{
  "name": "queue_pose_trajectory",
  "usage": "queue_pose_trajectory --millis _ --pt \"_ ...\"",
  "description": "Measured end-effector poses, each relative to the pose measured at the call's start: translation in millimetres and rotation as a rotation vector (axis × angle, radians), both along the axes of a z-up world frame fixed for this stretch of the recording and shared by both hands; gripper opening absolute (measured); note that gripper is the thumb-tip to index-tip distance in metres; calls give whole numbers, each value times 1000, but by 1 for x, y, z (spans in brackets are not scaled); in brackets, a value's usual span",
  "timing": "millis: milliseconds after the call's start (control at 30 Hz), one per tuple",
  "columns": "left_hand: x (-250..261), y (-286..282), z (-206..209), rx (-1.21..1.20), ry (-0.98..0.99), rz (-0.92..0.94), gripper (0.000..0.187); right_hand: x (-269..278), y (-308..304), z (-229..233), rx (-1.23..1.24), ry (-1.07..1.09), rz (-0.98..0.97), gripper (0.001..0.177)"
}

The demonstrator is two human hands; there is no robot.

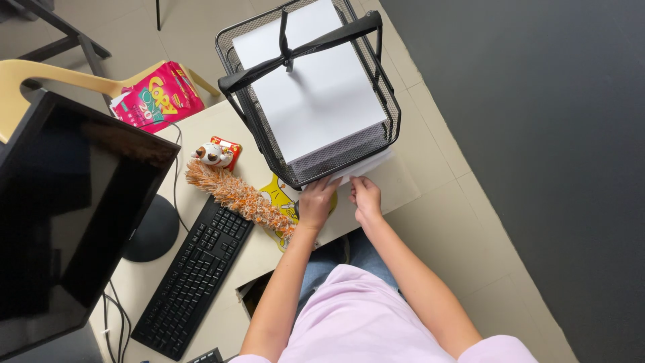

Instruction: The person organizes white sheets of paper by placing them into a black wire mesh document tray. They then move the tray to a yellow chair, pick up a stack of papers from a printer, and place them on the chair. Finally, they adjust a black office chair and a duster on the desk.

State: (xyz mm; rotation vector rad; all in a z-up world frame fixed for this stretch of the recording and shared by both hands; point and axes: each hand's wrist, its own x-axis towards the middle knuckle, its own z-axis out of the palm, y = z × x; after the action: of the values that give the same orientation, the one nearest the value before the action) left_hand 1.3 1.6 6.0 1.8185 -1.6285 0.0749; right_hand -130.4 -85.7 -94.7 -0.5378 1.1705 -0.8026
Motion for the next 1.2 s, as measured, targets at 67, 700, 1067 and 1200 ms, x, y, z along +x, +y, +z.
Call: queue_pose_trajectory --millis 67,700,1067,1200 --pt "1 0 -6 15 -3 0 45 -5 1 5 -2 -6 -5 17" --pt "4 2 -22 31 16 4 48 -108 3 8 -169 153 -262 15" --pt "-7 1 -21 58 38 49 41 -115 -4 40 -33 -30 -217 10" --pt "-12 -1 -25 88 88 94 44 -129 -13 9 -168 25 -56 25"
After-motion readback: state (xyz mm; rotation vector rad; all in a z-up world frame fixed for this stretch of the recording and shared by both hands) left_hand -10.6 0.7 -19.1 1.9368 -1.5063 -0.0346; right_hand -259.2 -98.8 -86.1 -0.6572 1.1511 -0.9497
